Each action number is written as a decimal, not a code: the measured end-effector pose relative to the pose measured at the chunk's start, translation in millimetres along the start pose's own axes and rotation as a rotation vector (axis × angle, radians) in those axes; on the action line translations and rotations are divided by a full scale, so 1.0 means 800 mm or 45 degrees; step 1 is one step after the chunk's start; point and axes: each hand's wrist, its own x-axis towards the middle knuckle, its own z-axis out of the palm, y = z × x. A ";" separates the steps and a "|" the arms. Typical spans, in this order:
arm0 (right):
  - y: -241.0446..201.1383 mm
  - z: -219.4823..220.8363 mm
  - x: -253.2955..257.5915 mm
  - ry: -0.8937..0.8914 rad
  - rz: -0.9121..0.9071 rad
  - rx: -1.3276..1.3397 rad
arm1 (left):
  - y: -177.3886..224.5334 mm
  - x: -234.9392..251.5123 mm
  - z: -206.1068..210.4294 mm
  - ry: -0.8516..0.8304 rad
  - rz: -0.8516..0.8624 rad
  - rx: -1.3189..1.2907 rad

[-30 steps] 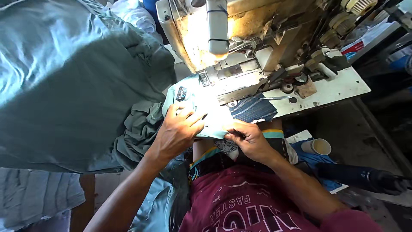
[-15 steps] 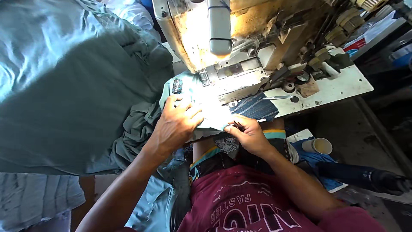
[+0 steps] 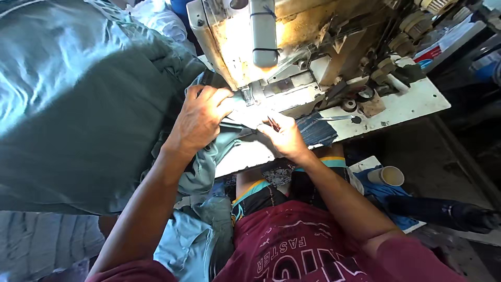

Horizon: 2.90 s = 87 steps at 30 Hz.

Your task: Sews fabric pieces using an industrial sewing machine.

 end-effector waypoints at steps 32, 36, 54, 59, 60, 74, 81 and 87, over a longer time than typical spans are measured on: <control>-0.020 -0.034 -0.086 -0.251 -0.080 -0.014 | 0.115 -0.042 0.059 0.243 -0.059 -0.141; -0.016 -0.035 -0.088 -0.257 -0.052 -0.006 | 0.100 -0.042 0.039 0.081 -0.026 -0.122; 0.005 -0.020 -0.038 -0.150 0.093 0.082 | 0.047 -0.001 -0.002 -0.082 0.025 -0.042; 0.013 -0.008 -0.010 -0.141 0.000 0.136 | 0.013 0.006 -0.003 -0.044 0.029 -0.027; 0.012 -0.007 -0.006 -0.139 -0.002 0.144 | 0.007 0.005 -0.010 -0.070 -0.003 -0.033; -0.010 -0.024 -0.034 -0.261 -0.225 -0.025 | 0.079 -0.033 -0.014 0.106 0.084 -0.407; -0.007 -0.023 -0.060 -0.136 -0.089 0.003 | 0.067 -0.040 0.021 0.090 -0.104 -0.129; -0.008 -0.021 -0.052 -0.110 0.001 -0.012 | 0.062 -0.030 0.017 0.075 -0.154 -0.081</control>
